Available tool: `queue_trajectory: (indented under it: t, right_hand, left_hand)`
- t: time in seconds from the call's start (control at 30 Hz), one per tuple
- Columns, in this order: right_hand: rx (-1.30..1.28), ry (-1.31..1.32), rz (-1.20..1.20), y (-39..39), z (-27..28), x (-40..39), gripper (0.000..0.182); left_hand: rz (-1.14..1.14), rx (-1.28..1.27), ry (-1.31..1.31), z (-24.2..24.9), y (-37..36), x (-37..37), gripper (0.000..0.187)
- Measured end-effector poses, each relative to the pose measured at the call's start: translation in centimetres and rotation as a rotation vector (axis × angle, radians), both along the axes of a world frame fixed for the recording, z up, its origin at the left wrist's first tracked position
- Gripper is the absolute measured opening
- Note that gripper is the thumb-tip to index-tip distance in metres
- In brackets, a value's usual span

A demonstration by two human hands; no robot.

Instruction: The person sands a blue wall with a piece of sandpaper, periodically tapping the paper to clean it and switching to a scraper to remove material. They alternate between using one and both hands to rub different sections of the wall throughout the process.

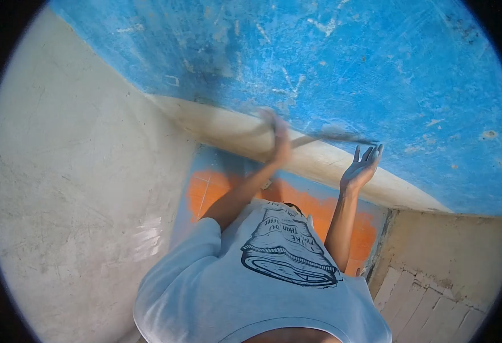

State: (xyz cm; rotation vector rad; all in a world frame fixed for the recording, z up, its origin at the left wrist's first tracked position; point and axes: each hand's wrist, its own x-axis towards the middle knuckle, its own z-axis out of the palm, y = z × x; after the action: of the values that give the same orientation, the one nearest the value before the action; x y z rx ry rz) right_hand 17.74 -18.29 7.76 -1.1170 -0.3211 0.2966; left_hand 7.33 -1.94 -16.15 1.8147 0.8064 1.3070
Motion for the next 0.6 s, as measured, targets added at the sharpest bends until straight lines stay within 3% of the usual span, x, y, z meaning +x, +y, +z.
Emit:
queue_trajectory:
  t: [0.03,0.1,0.13,0.23,0.27,0.3,0.33,0.4,0.5,0.57,0.6]
  right_hand:
    - [0.012,-0.009,-0.007,-0.6,-0.4,0.1,0.065]
    - [0.026,-0.028,-0.020,-2.3,-1.7,0.2,0.067]
    - [0.008,-0.024,-0.034,-2.9,-1.7,0.0,0.066]
    - [-0.023,-0.012,-0.050,-3.0,-1.5,-0.4,0.066]
    - [-0.026,-0.004,-0.047,-2.7,-1.7,-0.3,0.066]
    - [-0.027,0.006,-0.043,-2.3,-1.8,-0.4,0.065]
    - [-0.036,-0.023,-0.036,-1.8,-1.8,-0.5,0.065]
    - [-0.045,-0.091,-0.025,-0.6,-1.1,-0.3,0.064]
    - [-0.146,-0.266,-0.023,-0.1,0.2,0.4,0.063]
    - [-0.161,-0.293,-0.034,-0.8,0.1,0.8,0.063]
    - [-0.174,-0.306,-0.039,-1.4,0.0,1.0,0.063]
  left_hand:
    - [0.077,-0.265,-0.210,-1.3,3.4,-1.1,0.062]
    - [0.293,-0.265,-0.158,1.9,8.3,-5.8,0.061]
    - [0.332,-0.363,-0.450,5.9,9.8,-6.4,0.059]
    - [0.402,-0.227,0.104,2.1,6.0,-1.5,0.059]
    - [0.282,-0.219,0.158,0.2,3.2,1.4,0.060]
    - [0.354,-0.165,0.008,0.3,-0.2,4.7,0.062]
    - [0.083,-0.315,-0.132,6.4,-4.5,4.5,0.071]
    - [0.045,-0.429,-0.142,6.4,-6.8,6.1,0.073]
    - [0.236,-0.356,-0.214,1.5,-0.5,5.4,0.075]
    - [0.473,-0.165,-0.015,-2.8,8.5,0.7,0.078]
    - [0.337,-0.468,-0.419,3.8,8.5,-1.3,0.079]
